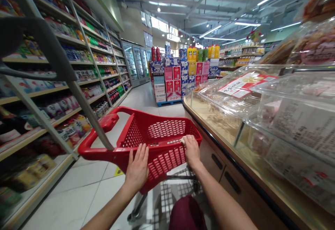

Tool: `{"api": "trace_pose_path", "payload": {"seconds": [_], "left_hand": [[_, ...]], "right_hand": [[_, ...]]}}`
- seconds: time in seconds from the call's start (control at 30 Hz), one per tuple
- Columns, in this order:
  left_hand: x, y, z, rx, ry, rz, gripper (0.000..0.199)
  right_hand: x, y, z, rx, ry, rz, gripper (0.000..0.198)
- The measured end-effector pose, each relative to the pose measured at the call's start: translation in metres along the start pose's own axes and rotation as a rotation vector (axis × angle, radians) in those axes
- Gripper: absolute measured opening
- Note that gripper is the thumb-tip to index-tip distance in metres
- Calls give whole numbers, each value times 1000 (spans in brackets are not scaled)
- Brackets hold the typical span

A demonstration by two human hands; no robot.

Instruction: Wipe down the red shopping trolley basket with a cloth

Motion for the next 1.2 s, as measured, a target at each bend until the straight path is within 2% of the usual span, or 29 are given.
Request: {"api": "trace_pose_path", "payload": {"seconds": [0.07,0.1,0.23,0.27,0.43,0.47,0.53,0.6,0.63,0.7,0.77,0.83,0.87,1.0,1.07,1.13,1.2], "left_hand": [[0,2,0,2,-11,-10,61],[0,3,1,0,-18,-10,61],[0,3,2,-11,-26,4,61],[0,2,1,-7,-21,6,61],[3,3,1,23,-34,35,61],[2,7,3,30,-55,56,59],[-5,22,10,73,-120,106,55],[-25,46,21,183,-144,131,51],[-40,60,26,266,-108,122,50],[-77,85,35,417,36,67,50],[-109,99,36,439,139,2,49],[-128,102,30,351,142,-29,43],[-133,101,26,309,130,-32,39],[-136,104,15,297,129,-21,30],[-132,105,15,311,130,-14,29],[-128,105,16,311,128,-7,29],[-124,105,17,300,126,-1,29]], "right_hand": [[-18,-1,2,12,128,-47,43],[-20,-1,2,19,141,-58,43],[7,2,-1,45,-96,-9,44],[8,2,-1,48,-115,-4,45],[-27,1,4,36,155,-107,44],[-27,0,4,31,133,-112,43],[-16,-3,3,10,-7,-94,42],[-3,-7,3,-7,-95,-91,43],[0,-8,3,-7,-94,-103,44],[1,-10,3,20,-92,-142,46],[-7,-9,2,63,-143,-184,48],[-33,-6,0,85,-160,-248,51],[-56,-2,-2,87,-126,-296,52],[-184,35,-14,124,163,-518,50],[-235,59,-18,202,238,-582,44],[-265,75,-17,266,330,-597,38],[-270,76,-6,288,425,-571,34]]}}
Point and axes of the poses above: each hand's wrist, its own z-axis away from the middle knuckle, its own y-axis out of the back of the hand, x = y × z, the point moved 6 cm from there along -z, towards the middle knuckle, and after that the axes turned 14 degrees about z, right-handed, at the moved point
